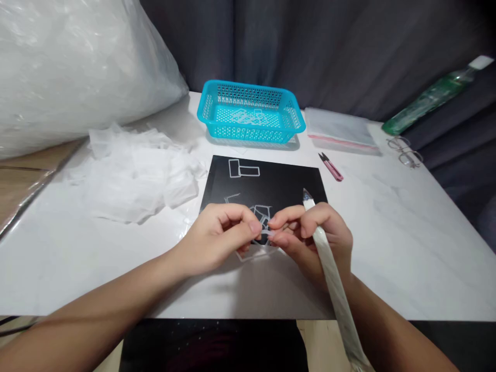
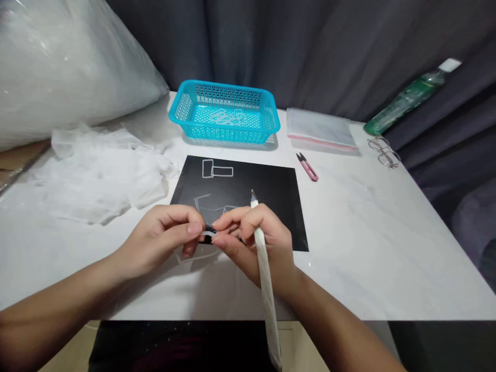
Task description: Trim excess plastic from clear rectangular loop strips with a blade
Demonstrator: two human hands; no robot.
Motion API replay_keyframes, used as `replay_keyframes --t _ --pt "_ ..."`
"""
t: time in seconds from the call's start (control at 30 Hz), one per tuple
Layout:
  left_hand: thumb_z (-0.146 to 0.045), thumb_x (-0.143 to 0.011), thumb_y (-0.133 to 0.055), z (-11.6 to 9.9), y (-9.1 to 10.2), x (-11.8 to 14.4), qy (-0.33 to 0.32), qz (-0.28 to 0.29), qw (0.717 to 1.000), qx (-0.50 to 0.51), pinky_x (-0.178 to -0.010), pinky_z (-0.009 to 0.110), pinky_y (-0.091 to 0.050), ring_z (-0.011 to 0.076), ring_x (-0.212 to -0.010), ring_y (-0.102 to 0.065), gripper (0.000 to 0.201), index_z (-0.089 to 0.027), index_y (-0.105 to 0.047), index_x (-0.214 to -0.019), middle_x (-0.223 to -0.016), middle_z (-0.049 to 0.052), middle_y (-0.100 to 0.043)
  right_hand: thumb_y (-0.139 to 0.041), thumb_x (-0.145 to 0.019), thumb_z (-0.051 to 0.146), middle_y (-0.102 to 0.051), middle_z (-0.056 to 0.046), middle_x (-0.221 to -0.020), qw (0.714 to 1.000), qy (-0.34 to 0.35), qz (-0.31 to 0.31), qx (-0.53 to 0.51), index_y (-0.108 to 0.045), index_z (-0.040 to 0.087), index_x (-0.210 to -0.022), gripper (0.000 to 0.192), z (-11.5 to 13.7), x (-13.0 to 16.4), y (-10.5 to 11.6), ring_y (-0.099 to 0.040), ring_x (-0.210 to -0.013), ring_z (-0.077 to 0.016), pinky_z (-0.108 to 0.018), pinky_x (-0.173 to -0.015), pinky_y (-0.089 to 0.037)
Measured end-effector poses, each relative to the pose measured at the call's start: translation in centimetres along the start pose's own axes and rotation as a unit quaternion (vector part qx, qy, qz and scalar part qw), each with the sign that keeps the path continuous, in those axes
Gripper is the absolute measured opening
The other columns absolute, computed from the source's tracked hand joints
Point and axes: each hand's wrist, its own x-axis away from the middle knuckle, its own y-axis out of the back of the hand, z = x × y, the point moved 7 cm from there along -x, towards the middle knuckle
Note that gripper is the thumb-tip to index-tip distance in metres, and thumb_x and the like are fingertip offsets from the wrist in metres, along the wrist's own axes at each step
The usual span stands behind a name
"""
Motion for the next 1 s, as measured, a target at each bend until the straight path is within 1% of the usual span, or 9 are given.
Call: replay_keyframes --t 0.13,0.2,0.3,0.43,0.6,0.7,0.8,0.9,1.0 --pt "-0.018 -0.081 -0.068 -0.5 0.7 0.0 -0.035 -0.009 0.998 0.061 -0.058 0.012 -0.046 0.0054 -0.061 -0.057 0.003 -0.015 -0.068 -0.081 -0.065 -0.002 -0.064 -0.076 -0.071 0.005 -0.071 0.000 -0.090 0.999 0.001 -0.048 0.022 -0.045 0.022 -0.073 0.036 0.0 -0.3 0.6 -0.065 -0.066 -0.0101 -0.023 -0.059 -0.057" --pt "-0.019 -0.083 -0.068 -0.8 1.2 0.2 -0.054 -0.011 0.994 0.095 -0.065 0.013 -0.048 0.0064 -0.068 -0.061 0.009 -0.017 -0.068 -0.092 -0.073 -0.002 -0.068 -0.077 -0.069 0.005 -0.071 0.000 -0.087 0.997 0.007 -0.071 0.031 -0.044 0.022 -0.072 0.037 0.0 -0.5 1.0 -0.064 -0.064 -0.0103 -0.024 -0.058 -0.056" --pt "-0.019 -0.085 -0.067 -1.1 1.5 0.5 -0.072 0.012 0.990 0.123 -0.074 0.015 -0.049 0.0077 -0.077 -0.064 0.019 -0.021 -0.066 -0.104 -0.081 -0.001 -0.071 -0.077 -0.069 0.006 -0.070 0.000 -0.088 0.996 0.019 -0.083 0.027 -0.044 0.023 -0.072 0.037 0.0 -0.6 1.2 -0.063 -0.065 -0.0107 -0.024 -0.056 -0.055" --pt "-0.015 -0.087 -0.063 -1.5 1.2 1.0 -0.083 0.066 0.985 0.140 -0.082 0.017 -0.050 0.0103 -0.090 -0.066 0.029 -0.024 -0.064 -0.114 -0.093 0.000 -0.073 -0.074 -0.074 0.006 -0.070 0.000 -0.091 0.997 0.037 -0.066 0.025 -0.042 0.023 -0.072 0.036 0.1 -0.6 1.2 -0.065 -0.069 -0.0110 -0.025 -0.060 -0.055" --pt "-0.008 -0.087 -0.059 -1.9 0.3 1.6 -0.097 0.136 0.975 0.146 -0.100 0.030 -0.047 0.0175 -0.109 -0.063 0.049 -0.027 -0.056 -0.132 -0.115 0.004 -0.069 -0.066 -0.082 0.009 -0.071 -0.002 -0.093 0.997 0.016 -0.038 0.065 -0.040 0.023 -0.072 0.031 -0.6 -0.6 1.0 -0.070 -0.081 -0.0173 -0.032 -0.067 -0.056" --pt "-0.008 -0.088 -0.058 -2.0 -0.2 1.8 -0.095 0.159 0.972 0.145 -0.101 0.034 -0.048 0.0196 -0.111 -0.063 0.053 -0.029 -0.053 -0.135 -0.121 0.006 -0.067 -0.064 -0.084 0.011 -0.070 -0.002 -0.091 0.998 -0.002 -0.020 0.058 -0.039 0.023 -0.072 0.030 -1.2 -0.6 0.8 -0.071 -0.081 -0.0191 -0.035 -0.068 -0.056" --pt "-0.009 -0.088 -0.059 -2.1 -0.3 1.8 -0.095 0.159 0.971 0.148 -0.099 0.032 -0.051 0.0190 -0.109 -0.064 0.052 -0.030 -0.053 -0.135 -0.121 0.005 -0.068 -0.065 -0.083 0.013 -0.070 -0.003 -0.089 0.998 -0.007 -0.015 0.060 -0.038 0.023 -0.071 0.031 -1.4 -0.6 0.8 -0.070 -0.083 -0.0202 -0.037 -0.070 -0.056" --pt "-0.009 -0.089 -0.061 -2.1 -0.2 1.8 -0.092 0.156 0.971 0.154 -0.096 0.026 -0.052 0.0176 -0.109 -0.065 0.052 -0.030 -0.053 -0.135 -0.120 0.004 -0.068 -0.065 -0.083 0.013 -0.070 -0.003 -0.086 0.998 -0.011 -0.015 0.064 -0.038 0.023 -0.070 0.031 -1.3 -0.7 0.8 -0.070 -0.080 -0.0191 -0.034 -0.067 -0.055" --pt "-0.012 -0.088 -0.062 -2.2 -0.3 2.0 -0.084 0.175 0.966 0.172 -0.098 0.026 -0.051 0.0205 -0.116 -0.062 0.055 -0.029 -0.050 -0.138 -0.128 0.006 -0.064 -0.065 -0.082 0.012 -0.070 -0.002 -0.083 0.998 -0.015 -0.009 0.066 -0.039 0.023 -0.070 0.030 -1.2 -1.0 0.7 -0.068 -0.073 -0.0157 -0.029 -0.063 -0.054"
